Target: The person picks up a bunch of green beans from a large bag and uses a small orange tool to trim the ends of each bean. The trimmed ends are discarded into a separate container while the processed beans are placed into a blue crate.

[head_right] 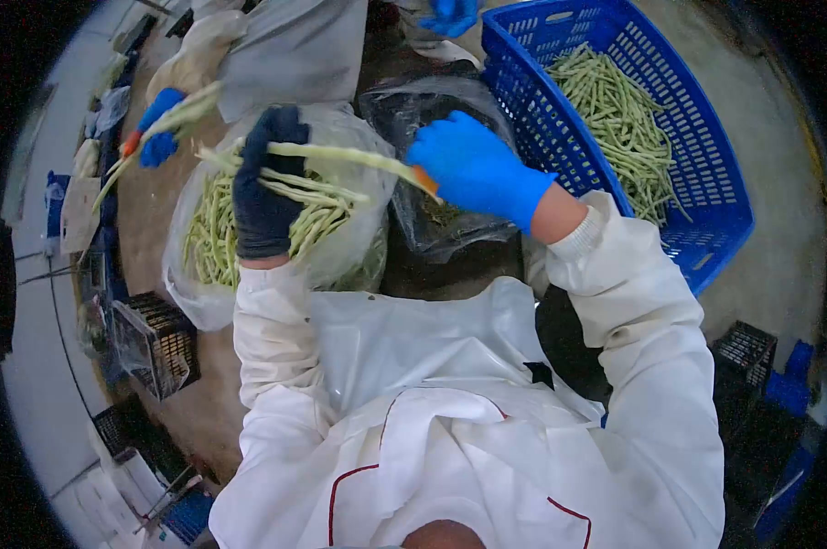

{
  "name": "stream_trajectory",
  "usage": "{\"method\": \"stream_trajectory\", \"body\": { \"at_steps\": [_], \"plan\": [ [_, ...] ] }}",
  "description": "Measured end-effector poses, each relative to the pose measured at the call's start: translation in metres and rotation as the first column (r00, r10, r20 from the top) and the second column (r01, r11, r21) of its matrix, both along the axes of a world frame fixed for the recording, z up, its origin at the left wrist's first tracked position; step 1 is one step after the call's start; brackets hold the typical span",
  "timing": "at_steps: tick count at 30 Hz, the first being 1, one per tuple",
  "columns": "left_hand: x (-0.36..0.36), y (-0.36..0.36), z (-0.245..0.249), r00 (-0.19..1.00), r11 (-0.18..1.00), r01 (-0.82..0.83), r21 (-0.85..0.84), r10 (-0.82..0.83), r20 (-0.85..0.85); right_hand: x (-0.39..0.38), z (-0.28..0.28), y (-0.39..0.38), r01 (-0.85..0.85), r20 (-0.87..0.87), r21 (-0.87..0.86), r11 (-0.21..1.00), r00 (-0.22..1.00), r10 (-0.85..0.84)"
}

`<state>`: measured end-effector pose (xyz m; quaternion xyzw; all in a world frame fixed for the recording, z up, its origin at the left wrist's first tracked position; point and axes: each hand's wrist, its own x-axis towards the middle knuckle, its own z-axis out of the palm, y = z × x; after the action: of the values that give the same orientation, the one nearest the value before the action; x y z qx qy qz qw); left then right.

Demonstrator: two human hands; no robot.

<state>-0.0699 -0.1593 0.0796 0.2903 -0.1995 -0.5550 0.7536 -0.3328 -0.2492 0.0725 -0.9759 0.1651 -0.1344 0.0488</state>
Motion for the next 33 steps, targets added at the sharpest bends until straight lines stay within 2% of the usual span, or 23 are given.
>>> {"method": "stream_trajectory", "body": {
  "at_steps": [1,2,3,6,9,12,14,16,18,20,21,22,24,25,26,28,29,30,31,32,33],
  "plan": [
    [0.016,0.003,0.001,0.998,0.997,-0.06,-0.04,0.06,0.001,-0.007,-0.006,-0.004,0.021,-0.052,0.034,0.999,0.998,-0.019],
    [0.031,0.006,0.002,0.993,0.99,-0.117,-0.08,0.118,0.001,-0.016,-0.017,-0.01,0.046,-0.237,0.049,0.998,0.971,-0.034],
    [0.041,0.011,0.01,0.981,0.976,-0.194,-0.104,0.195,-0.002,-0.024,-0.028,-0.017,0.076,-0.414,0.058,0.995,0.909,-0.046],
    [0.041,0.02,0.042,0.882,0.89,-0.45,-0.071,0.456,0.12,-0.035,-0.042,-0.021,0.231,-0.748,0.189,0.954,0.663,-0.012],
    [0.046,0.021,0.035,0.919,0.92,-0.38,-0.099,0.388,0.074,-0.034,-0.046,-0.018,0.265,-0.441,0.356,0.896,0.893,-0.089],
    [0.033,0.012,0.023,0.952,0.947,-0.298,-0.123,0.304,0.04,-0.017,-0.027,-0.012,0.174,-0.125,0.597,0.783,0.984,-0.124],
    [0.017,0.005,0.025,0.961,0.955,-0.275,-0.111,0.275,-0.011,0.001,-0.035,-0.004,-0.071,0.16,0.792,0.606,0.983,-0.095],
    [0.009,0.001,0.021,0.962,0.956,-0.272,-0.108,0.273,-0.01,0.012,-0.035,-0.002,-0.166,0.24,0.912,0.375,0.958,-0.159],
    [0.009,0.003,0.017,0.972,0.963,-0.228,-0.147,0.233,0.017,0.015,-0.03,-0.001,-0.076,0.094,0.993,0.087,0.967,-0.235],
    [0.013,0.003,0.019,0.97,0.963,-0.238,-0.127,0.243,0.024,0.011,-0.007,-0.004,0.074,-0.003,0.97,0.233,0.956,-0.293],
    [0.018,0.005,0.021,0.946,0.947,-0.301,-0.112,0.312,0.093,0.008,0.0,-0.006,0.153,-0.049,0.941,0.301,0.944,-0.327],
    [0.023,0.007,0.024,0.913,0.927,-0.361,-0.103,0.374,0.161,0.004,-0.001,-0.009,0.185,0.009,0.841,0.509,0.935,-0.354],
    [0.024,0.011,0.033,0.714,0.833,-0.507,-0.221,0.55,0.434,-0.009,-0.008,-0.017,0.256,0.134,0.505,0.824,0.92,-0.368],
    [0.017,0.013,0.04,0.645,0.845,-0.491,-0.214,0.517,0.563,-0.011,-0.01,-0.016,0.247,0.206,0.448,0.859,0.907,-0.368],
    [0.006,0.015,0.046,0.559,0.854,-0.478,-0.205,0.476,0.678,-0.013,-0.009,-0.016,0.204,0.206,0.37,0.906,0.933,-0.294],
    [-0.02,0.015,0.053,0.588,0.948,-0.312,0.065,0.139,0.796,-0.013,0.0,-0.014,0.096,0.186,0.211,0.973,0.973,-0.136],
    [-0.037,0.013,0.044,0.547,0.951,-0.262,0.166,0.004,0.837,-0.011,0.005,-0.012,0.071,0.156,0.179,0.981,0.983,-0.1],
    [-0.04,0.013,0.027,0.471,0.96,-0.131,0.247,-0.159,0.867,-0.01,0.01,-0.008,0.044,0.124,0.149,0.988,0.99,-0.062],
    [-0.061,0.015,0.036,0.453,0.907,-0.121,0.404,-0.312,0.835,-0.008,0.015,-0.005,0.016,0.09,0.122,0.992,0.996,-0.027],
    [-0.077,0.015,0.032,0.459,0.942,-0.063,0.33,-0.267,0.848,-0.007,0.019,-0.001,-0.003,0.112,0.152,0.988,0.994,-0.014],
    [-0.077,0.013,0.023,0.297,0.97,-0.051,0.236,-0.211,0.931,-0.006,0.024,0.002,-0.021,0.135,0.179,0.984,0.991,-0.003]
  ]
}}
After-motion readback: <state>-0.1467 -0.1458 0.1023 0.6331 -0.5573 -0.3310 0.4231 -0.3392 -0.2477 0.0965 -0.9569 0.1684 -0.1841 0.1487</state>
